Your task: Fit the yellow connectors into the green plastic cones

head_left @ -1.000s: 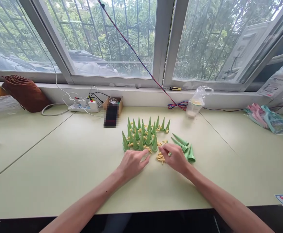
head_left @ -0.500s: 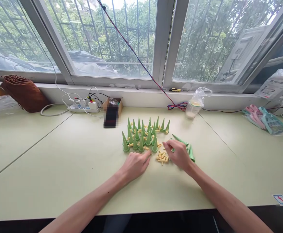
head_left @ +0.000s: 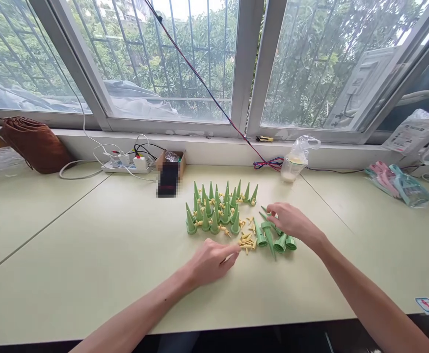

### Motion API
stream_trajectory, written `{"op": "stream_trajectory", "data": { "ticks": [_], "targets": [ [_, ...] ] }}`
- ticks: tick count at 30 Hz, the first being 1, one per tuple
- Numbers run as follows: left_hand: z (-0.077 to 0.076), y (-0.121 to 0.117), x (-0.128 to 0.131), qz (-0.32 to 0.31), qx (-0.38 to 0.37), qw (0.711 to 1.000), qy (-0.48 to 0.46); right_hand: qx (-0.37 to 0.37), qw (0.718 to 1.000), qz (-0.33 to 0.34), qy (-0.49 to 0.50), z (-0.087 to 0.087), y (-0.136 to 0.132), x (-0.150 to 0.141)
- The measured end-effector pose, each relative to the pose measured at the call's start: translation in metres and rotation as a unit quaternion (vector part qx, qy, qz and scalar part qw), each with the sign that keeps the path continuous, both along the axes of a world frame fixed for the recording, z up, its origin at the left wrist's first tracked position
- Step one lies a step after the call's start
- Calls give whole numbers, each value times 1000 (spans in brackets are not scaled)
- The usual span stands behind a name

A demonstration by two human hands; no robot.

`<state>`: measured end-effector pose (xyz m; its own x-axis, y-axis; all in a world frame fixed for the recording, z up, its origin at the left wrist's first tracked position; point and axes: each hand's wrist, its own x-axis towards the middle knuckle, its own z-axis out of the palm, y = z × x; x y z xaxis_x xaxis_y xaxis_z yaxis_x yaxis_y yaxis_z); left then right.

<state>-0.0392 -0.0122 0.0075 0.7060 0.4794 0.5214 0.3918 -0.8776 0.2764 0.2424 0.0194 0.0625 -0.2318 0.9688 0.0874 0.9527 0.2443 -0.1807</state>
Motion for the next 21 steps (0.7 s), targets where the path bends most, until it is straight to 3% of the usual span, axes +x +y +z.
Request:
{"op": "stream_trajectory", "data": {
  "ticks": [6, 15, 21],
  "targets": [
    [2, -3, 2, -20, -42, 999, 11, -25, 997, -10, -79, -7, 5, -14],
    [-6, 0, 1, -27, -26, 999, -10, -75, 990, -48, -111, 2, 6, -25],
    [-6, 1, 1, -22, -65, 998, 12, -123, 982, -59, -129, -2, 9, -21]
  ]
}}
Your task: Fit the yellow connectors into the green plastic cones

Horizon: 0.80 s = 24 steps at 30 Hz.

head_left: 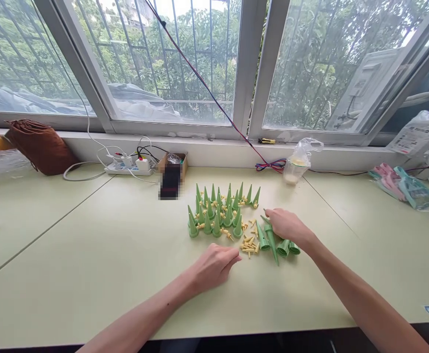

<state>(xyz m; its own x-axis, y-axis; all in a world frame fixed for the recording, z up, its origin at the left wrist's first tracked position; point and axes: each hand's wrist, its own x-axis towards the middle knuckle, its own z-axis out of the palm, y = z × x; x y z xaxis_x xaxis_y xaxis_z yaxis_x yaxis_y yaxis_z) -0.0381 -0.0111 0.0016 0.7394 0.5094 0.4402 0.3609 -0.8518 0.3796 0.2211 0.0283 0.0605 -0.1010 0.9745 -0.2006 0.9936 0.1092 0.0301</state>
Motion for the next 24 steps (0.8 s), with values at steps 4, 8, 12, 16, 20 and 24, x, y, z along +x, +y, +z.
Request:
{"op": "stream_trajectory", "data": {
  "ticks": [4, 8, 12, 16, 20, 24],
  "targets": [
    [2, -1, 0, -1, -9, 1000, 12, -11, 1000, 2, -2, -4, 1, 1],
    [4, -2, -1, -3, -18, 1000, 16, -10, 1000, 3, 3, -7, 3, 1],
    [4, -2, -2, -2, -21, 1000, 16, 6, 1000, -4, 9, -9, 4, 0],
    [2, -2, -4, -4, -18, 1000, 24, 34, 999, -16, 11, -5, 3, -1],
    [1, -3, -6, -9, -15, 1000, 24, 143, 989, -40, 17, 2, -5, -4],
    [4, -6, -4, -3, -23, 1000, -11, 354, 928, 12, 120, 5, -17, -17]
  ]
}}
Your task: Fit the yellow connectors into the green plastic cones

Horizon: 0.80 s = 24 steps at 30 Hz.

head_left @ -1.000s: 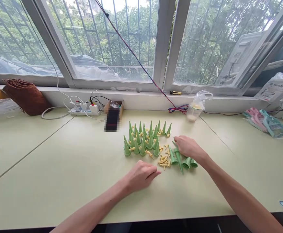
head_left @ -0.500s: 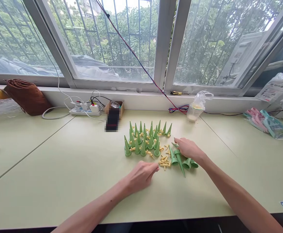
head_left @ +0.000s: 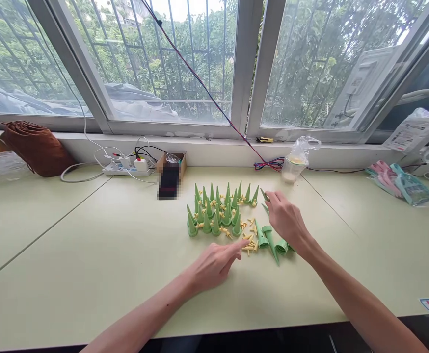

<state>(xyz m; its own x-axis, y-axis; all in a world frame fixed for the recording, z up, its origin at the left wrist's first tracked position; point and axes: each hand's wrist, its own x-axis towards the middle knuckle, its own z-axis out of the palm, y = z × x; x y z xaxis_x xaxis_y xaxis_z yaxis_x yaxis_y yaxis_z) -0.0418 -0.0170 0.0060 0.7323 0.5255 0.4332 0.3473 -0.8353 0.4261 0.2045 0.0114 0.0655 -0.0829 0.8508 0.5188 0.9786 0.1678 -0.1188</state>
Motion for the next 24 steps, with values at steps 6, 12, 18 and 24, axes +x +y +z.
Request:
{"op": "stream_trajectory", "data": {
  "ticks": [6, 12, 18, 24],
  "targets": [
    [3, 6, 2, 15, 66, 996, -65, 188, 941, 240, 146, -17, -20, -30],
    [-1, 19, -1, 93, 64, 988, -109, 157, 925, 296, 179, -42, -32, -42],
    [3, 21, 0, 92, 3, 989, -118, 98, 905, 303, 281, -50, -32, -50],
    [6, 18, 2, 85, -12, 990, -115, 85, 895, 292, 327, -47, -30, -52]
  ]
}}
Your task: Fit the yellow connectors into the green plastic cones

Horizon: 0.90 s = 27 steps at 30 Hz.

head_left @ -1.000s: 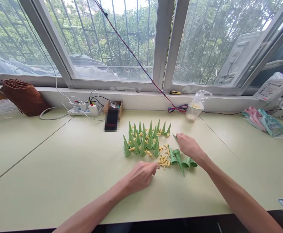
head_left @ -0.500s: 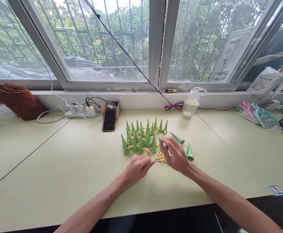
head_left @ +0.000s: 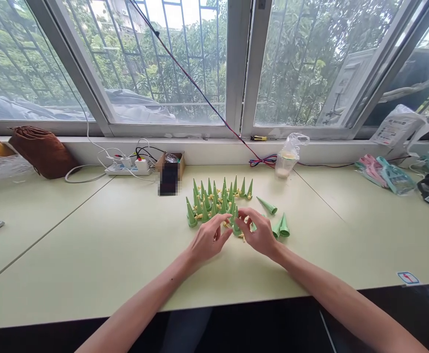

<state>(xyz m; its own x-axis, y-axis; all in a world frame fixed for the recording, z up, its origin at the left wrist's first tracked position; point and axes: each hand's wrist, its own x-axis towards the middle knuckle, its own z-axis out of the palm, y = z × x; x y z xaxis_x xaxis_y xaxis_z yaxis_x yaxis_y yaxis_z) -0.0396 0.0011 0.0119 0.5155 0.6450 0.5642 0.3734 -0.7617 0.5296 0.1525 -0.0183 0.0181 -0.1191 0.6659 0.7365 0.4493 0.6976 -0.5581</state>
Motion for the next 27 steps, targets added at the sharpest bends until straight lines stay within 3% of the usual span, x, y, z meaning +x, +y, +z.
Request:
{"op": "stream_trajectory", "data": {
  "ticks": [10, 13, 19, 27],
  "targets": [
    [1, -5, 4, 17, -49, 999, 12, -20, 997, 73, -15, -7, -2, -1],
    [2, -5, 3, 5, -49, 999, 22, -18, 998, 56, -17, -6, -4, 0],
    [2, -3, -1, 45, -28, 999, -2, -33, 999, -9, -13, -2, 0, 8],
    [2, 1, -6, 28, -38, 999, -18, -98, 979, 8, -180, 5, 8, 26]
  ]
}}
